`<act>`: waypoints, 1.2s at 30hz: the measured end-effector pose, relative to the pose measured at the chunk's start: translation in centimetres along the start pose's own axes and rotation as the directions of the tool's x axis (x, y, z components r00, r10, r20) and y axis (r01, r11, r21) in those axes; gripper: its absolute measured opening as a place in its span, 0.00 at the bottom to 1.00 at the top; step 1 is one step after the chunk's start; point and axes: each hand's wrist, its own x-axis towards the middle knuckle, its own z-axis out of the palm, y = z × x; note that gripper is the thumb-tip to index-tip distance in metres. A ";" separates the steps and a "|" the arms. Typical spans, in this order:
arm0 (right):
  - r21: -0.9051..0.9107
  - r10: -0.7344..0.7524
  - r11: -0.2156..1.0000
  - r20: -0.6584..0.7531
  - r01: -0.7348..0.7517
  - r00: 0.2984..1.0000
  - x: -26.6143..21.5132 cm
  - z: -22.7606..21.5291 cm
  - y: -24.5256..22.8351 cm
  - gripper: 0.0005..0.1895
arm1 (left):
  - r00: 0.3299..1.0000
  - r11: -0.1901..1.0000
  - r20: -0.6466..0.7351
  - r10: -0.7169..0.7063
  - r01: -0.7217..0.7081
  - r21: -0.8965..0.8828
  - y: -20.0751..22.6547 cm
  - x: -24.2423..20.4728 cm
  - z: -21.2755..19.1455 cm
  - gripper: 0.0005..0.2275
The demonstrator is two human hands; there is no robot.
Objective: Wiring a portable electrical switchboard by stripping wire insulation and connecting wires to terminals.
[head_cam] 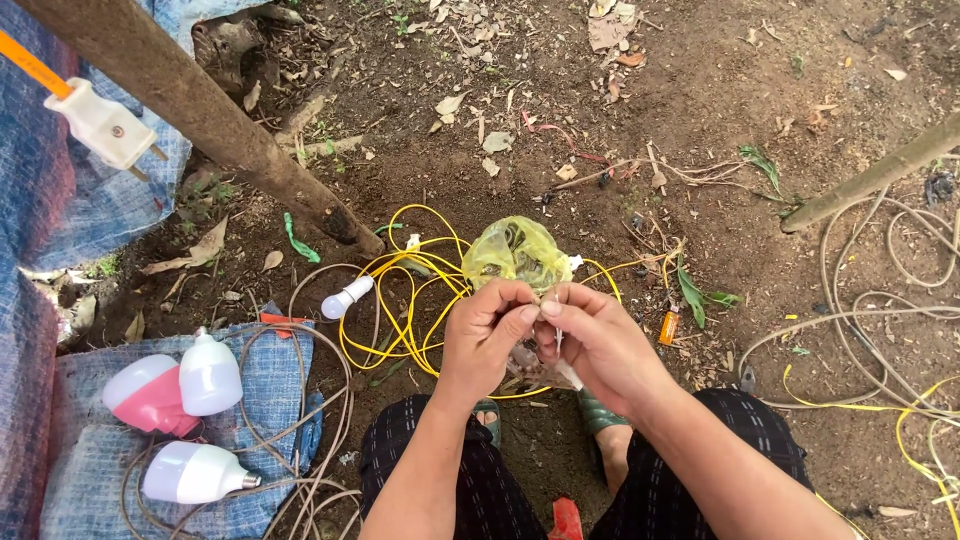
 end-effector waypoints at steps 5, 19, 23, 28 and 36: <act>-0.638 -0.421 0.633 0.194 0.440 0.886 0.4 -2.2 -2.3 0.09 | 0.997 0.995 0.062 -0.051 0.056 -0.084 -2.1 -0.3 -2.3 0.05; -0.544 -0.507 -0.326 0.791 0.774 0.342 -0.6 -1.5 -3.5 0.13 | 0.870 0.867 0.359 -0.337 0.436 -0.243 -2.4 -1.8 -4.0 0.04; -0.455 -0.383 -0.514 0.880 0.727 0.280 -1.2 -1.4 -3.7 0.10 | 0.822 0.838 0.405 -0.402 0.508 -0.199 -1.7 -2.2 -4.1 0.03; -0.399 -0.276 -0.619 0.917 0.676 0.289 -1.6 -1.2 -3.9 0.13 | 0.789 0.849 0.427 -0.442 0.522 -0.086 -1.5 -2.3 -4.0 0.03; -0.586 -0.208 -0.538 0.789 0.606 0.578 -0.3 -4.3 -1.8 0.13 | 0.805 0.825 0.283 -0.521 0.390 0.410 -1.3 -1.5 -2.6 0.05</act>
